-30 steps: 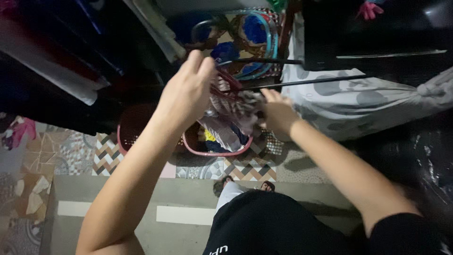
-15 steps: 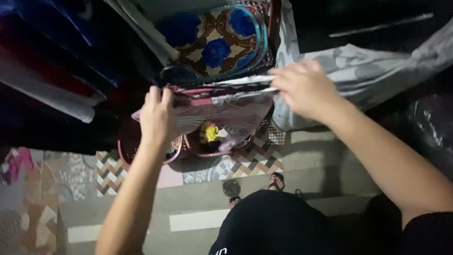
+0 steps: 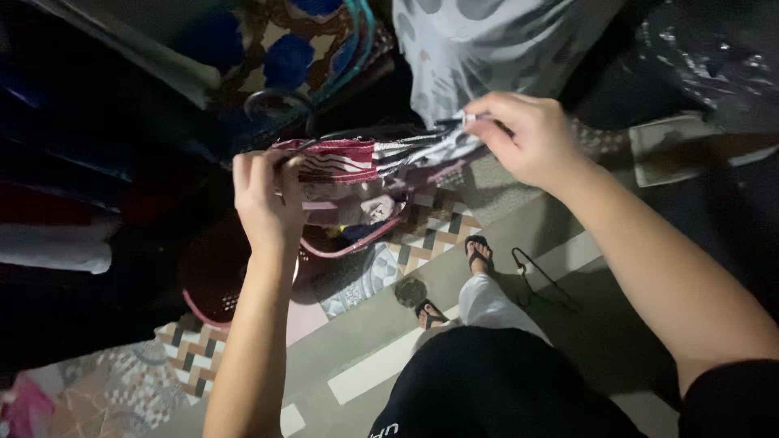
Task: The person takes various garments from a laundry basket, places them on hangers, and hangs them on a clothing rack. The person handles items one at a time, including a patterned top, a dark shirt, a yellow shirt, and several pairs of shorts, using hangers and clothespins to secure them to the rack.
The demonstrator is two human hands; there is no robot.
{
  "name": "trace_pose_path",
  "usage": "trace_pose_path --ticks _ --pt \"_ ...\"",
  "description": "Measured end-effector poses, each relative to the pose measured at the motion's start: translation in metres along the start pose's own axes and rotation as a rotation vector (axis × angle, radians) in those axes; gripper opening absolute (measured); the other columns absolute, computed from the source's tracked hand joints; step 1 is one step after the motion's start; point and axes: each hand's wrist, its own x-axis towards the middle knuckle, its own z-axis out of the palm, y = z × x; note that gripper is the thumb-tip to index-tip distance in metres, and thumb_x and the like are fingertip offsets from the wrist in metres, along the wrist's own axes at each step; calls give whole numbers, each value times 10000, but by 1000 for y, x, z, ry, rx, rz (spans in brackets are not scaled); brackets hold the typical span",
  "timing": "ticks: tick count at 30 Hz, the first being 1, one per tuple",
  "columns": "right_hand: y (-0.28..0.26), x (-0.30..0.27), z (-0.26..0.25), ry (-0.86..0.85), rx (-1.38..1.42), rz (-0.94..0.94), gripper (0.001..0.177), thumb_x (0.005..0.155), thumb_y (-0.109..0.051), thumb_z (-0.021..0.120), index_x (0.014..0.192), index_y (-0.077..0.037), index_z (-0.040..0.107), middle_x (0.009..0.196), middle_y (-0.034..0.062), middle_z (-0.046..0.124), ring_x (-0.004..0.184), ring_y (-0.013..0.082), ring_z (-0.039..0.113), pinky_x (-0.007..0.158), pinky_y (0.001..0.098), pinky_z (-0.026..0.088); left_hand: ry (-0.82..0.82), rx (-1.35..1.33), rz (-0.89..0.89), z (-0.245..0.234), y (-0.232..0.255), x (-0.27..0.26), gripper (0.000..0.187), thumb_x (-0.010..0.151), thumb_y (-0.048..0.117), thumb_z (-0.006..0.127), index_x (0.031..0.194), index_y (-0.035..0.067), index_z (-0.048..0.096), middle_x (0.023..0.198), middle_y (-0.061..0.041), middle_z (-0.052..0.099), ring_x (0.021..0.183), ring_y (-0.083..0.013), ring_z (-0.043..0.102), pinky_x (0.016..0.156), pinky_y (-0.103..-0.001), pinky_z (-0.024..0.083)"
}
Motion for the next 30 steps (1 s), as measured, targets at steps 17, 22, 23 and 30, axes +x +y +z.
trace_pose_path --ticks 17,22,23,30 --pt "-156 -44 14 83 123 -143 276 1088 -209 598 1227 25 647 948 126 754 790 162 747 692 284 545 272 188 -38 -110 -30 7 301 898 114 872 1097 -13 685 1258 -189 606 1119 -316 648 935 -374 564" --pt "-169 -43 29 168 37 -236 276 1107 -224 619 1237 19 640 998 164 729 867 243 759 772 321 563 121 -564 -253 -138 -47 9 246 967 73 777 1159 -14 650 1301 -87 548 1117 -184 683 974 -308 615" --pt "-169 -41 30 208 7 -269 270 1129 -227 617 1251 14 634 1045 173 729 904 264 762 806 329 572 130 -517 -266 -140 -51 13 244 971 73 771 1165 -10 648 1267 -90 582 1105 -189 692 972 -307 609" --pt "-156 -8 34 331 -81 -312 245 1111 -198 619 1246 4 642 985 177 728 892 276 757 751 335 576 302 -190 -258 -101 -132 105 323 973 47 708 1279 0 614 1204 -110 680 1091 -231 723 973 -325 578"
